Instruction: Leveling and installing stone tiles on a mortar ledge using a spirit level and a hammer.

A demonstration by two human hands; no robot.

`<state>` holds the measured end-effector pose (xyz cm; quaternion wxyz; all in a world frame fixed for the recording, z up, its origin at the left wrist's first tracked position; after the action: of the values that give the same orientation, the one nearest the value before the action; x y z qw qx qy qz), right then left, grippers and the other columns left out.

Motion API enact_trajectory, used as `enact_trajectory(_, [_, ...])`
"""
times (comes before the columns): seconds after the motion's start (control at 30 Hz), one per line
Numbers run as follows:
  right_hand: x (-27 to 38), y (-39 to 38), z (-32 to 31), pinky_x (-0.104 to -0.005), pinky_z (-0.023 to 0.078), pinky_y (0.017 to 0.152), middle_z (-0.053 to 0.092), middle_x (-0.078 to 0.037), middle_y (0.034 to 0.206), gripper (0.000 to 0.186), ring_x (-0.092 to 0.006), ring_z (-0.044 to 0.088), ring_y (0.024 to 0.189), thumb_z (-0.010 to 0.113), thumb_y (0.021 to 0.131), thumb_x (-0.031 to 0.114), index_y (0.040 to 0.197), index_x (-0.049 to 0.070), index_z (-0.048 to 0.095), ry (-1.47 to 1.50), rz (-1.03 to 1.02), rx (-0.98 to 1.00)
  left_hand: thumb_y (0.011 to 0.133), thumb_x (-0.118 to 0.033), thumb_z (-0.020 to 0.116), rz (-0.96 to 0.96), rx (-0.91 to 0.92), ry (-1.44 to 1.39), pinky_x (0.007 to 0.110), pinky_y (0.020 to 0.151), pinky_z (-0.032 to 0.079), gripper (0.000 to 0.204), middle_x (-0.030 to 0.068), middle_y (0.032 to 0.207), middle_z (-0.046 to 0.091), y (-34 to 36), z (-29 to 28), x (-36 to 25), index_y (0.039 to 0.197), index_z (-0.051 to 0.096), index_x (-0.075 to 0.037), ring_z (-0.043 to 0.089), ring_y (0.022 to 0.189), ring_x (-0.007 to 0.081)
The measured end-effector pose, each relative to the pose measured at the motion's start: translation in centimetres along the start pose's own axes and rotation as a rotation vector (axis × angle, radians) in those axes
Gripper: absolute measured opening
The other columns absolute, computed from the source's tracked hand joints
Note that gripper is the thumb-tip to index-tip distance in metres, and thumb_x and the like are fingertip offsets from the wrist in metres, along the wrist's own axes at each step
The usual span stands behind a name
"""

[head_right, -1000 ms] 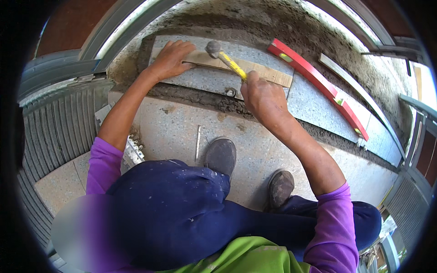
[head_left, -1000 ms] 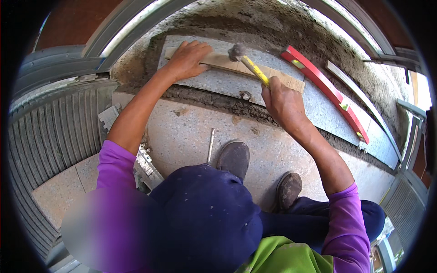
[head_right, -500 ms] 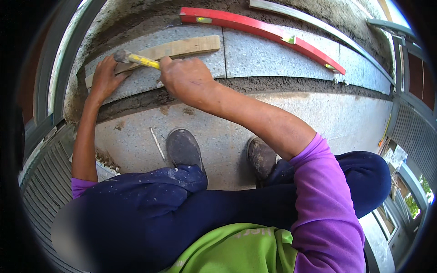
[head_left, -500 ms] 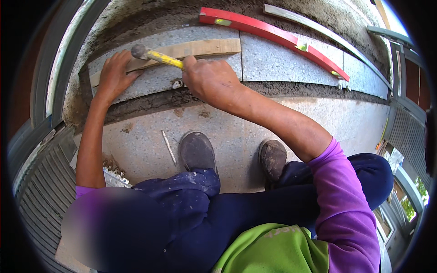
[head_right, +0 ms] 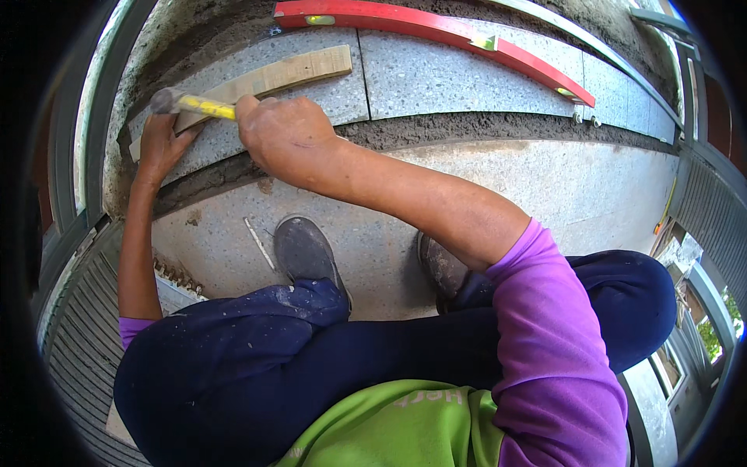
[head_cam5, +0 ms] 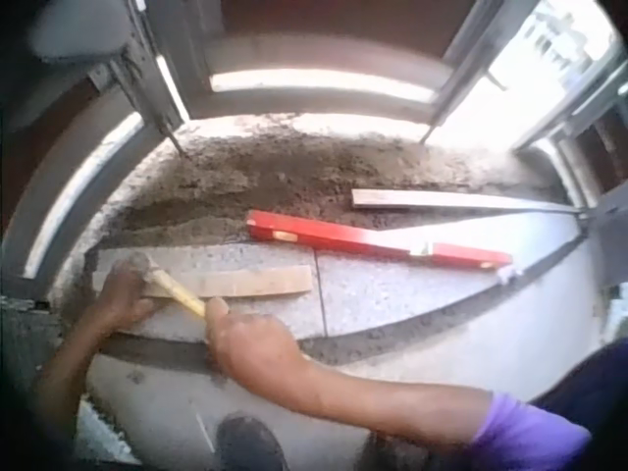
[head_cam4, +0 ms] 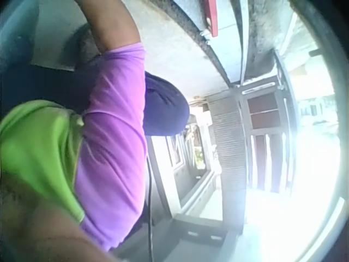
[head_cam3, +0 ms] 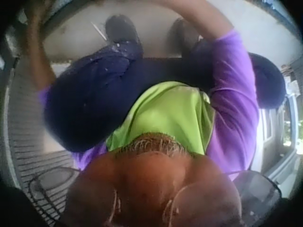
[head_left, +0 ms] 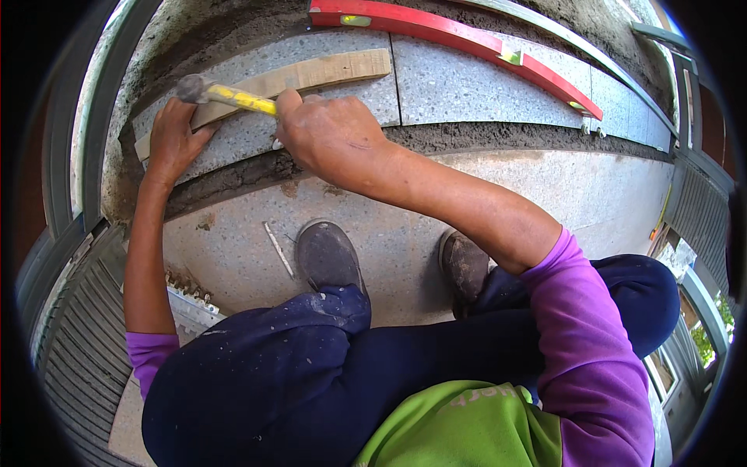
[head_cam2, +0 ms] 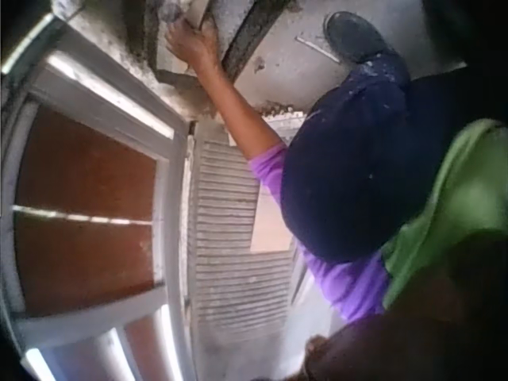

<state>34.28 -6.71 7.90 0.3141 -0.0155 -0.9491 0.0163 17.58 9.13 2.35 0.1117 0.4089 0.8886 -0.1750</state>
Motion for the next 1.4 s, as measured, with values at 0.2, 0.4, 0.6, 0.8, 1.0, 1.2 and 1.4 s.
enact_trajectory(0.2, [-1.1, 1.0, 0.4, -0.0526, 0.054, 0.054, 0.069, -0.021, 0.069, 0.02, -0.0414, 0.069, 0.061, 0.058, 0.094, 0.019, 0.094, -0.001, 0.057, 0.026, -0.002, 0.016, 0.078, -0.019, 0.077, 0.008, -0.03, 0.032, 0.048, 0.098, 0.045, 0.049, 0.0131, 0.116, 0.065, 0.8, -0.7, -0.6, 0.123, 0.063, -0.009, 0.06, 0.112, 0.0357])
enact_trajectory(0.4, [-3.2, 1.5, -0.7, -0.0502, 0.055, 0.06, 0.07, -0.024, 0.076, 0.025, -0.0395, 0.07, 0.067, 0.058, 0.097, 0.024, 0.097, -0.001, 0.059, 0.038, 0.096, 0.163, 0.079, -0.022, 0.08, 0.051, -0.048, 0.083, 0.048, 0.1, 0.044, 0.051, 0.0148, 0.121, 0.064, -0.1, 0.0, 0.7, 0.124, 0.062, -0.007, 0.059, 0.115, 0.0375])
enact_trajectory(0.6, [-10.6, -9.3, -8.7, -0.0355, 0.048, 0.045, 0.057, -0.004, 0.066, 0.043, -0.0148, 0.052, 0.05, 0.057, 0.102, 0.042, 0.104, 0.0, 0.068, 0.136, 0.371, 1.032, 0.079, -0.025, 0.082, 0.04, 0.006, 0.064, 0.048, 0.101, 0.044, 0.055, 0.0168, 0.124, 0.063, -0.4, 0.1, 0.3, 0.126, 0.061, -0.004, 0.057, 0.117, 0.0395])
enact_trajectory(0.8, [-19.9, -25.9, -10.2, -0.0336, 0.046, 0.04, 0.057, -0.003, 0.06, 0.036, -0.0136, 0.055, 0.048, 0.067, 0.097, 0.036, 0.092, 0.0, 0.069, 0.26, 0.741, 1.103, 0.08, -0.023, 0.081, 0.052, 0.032, 0.043, 0.047, 0.1, 0.044, 0.052, 0.0176, 0.124, 0.063, -1.2, -0.2, -0.2, 0.124, 0.061, -0.003, 0.057, 0.117, 0.0401])
enact_trajectory(1.0, [-25.4, -34.0, -8.6, -0.0429, 0.05, 0.053, 0.064, -0.009, 0.061, 0.032, -0.0238, 0.063, 0.053, 0.066, 0.093, 0.033, 0.087, 0.003, 0.069, 0.155, 0.59, 0.924, 0.081, -0.028, 0.081, 0.071, 0.087, 0.064, 0.048, 0.1, 0.043, 0.051, 0.0175, 0.12, 0.062, -2.6, -0.7, -0.3, 0.121, 0.062, -0.003, 0.057, 0.115, 0.0398])
enact_trajectory(1.2, [-21.8, -23.9, -13.1, -0.0469, 0.057, 0.074, 0.07, -0.013, 0.094, 0.041, -0.0318, 0.07, 0.084, 0.071, 0.092, 0.047, 0.092, 0.007, 0.067, -0.505, 0.121, 0.504, 0.088, -0.039, 0.077, 0.091, 0.135, 0.196, 0.048, 0.107, 0.042, 0.05, 0.0164, 0.129, 0.063, -1.0, -2.7, -4.0, 0.124, 0.066, -0.006, 0.057, 0.123, 0.0369])
enact_trajectory(1.4, [-23.4, -9.6, -17.8, -0.0477, 0.048, 0.106, 0.059, -0.017, 0.142, 0.061, -0.0366, 0.058, 0.129, 0.076, 0.09, 0.032, 0.14, 0.005, 0.055, -0.643, 0.035, -0.133, 0.105, -0.038, 0.054, 0.285, 0.079, -0.056, 0.046, 0.116, 0.036, 0.044, 0.0158, 0.138, 0.064, 5.0, -0.2, -15.3, 0.134, 0.066, -0.007, 0.053, 0.135, 0.033])
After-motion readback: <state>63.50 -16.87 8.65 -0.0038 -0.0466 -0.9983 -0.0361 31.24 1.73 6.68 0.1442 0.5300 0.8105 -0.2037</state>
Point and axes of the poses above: each hand's wrist, its own y-axis towards the middle knuckle, its own z-axis out of the palm, x = y × z, the point moved 9 cm from there along y, towards the middle knuckle
